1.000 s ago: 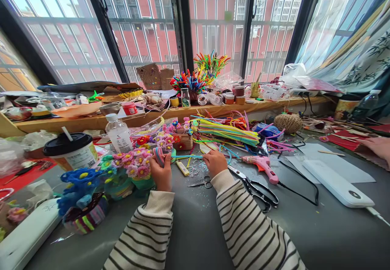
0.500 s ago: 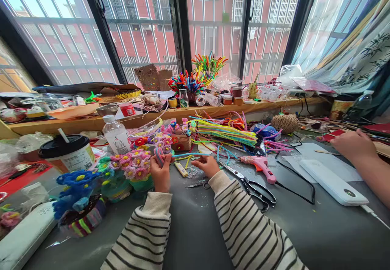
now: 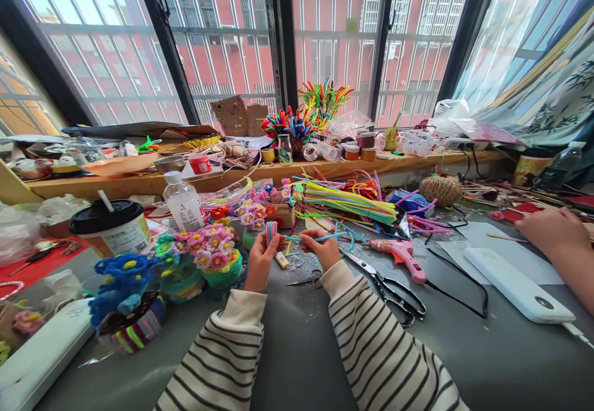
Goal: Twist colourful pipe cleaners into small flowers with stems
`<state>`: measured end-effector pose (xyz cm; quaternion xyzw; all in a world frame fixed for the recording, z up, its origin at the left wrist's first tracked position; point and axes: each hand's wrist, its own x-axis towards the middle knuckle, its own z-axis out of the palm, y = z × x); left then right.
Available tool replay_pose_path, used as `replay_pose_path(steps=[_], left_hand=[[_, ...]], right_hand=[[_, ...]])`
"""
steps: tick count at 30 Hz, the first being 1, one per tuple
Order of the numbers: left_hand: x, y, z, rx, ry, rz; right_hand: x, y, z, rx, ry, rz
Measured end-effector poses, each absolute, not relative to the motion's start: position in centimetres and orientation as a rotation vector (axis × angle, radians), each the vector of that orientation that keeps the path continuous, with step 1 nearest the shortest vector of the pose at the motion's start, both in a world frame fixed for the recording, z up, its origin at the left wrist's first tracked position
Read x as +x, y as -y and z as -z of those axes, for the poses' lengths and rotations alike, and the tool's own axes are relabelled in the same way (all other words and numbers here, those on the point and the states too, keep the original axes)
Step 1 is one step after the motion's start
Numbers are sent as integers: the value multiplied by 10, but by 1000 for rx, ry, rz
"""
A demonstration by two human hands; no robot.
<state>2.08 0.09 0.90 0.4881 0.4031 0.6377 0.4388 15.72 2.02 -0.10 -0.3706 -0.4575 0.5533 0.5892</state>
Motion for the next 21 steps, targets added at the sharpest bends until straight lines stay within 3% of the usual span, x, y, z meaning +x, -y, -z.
replay_pose_path(steps=[9,21], left_hand=[[22,1,-10,1400,-1025,-1427],[23,0,-7,1727,-1187,-1300]], right_hand=[[162,-19,-7,-913,991,-1270],[156,-17,-6,-765,689,-1617]])
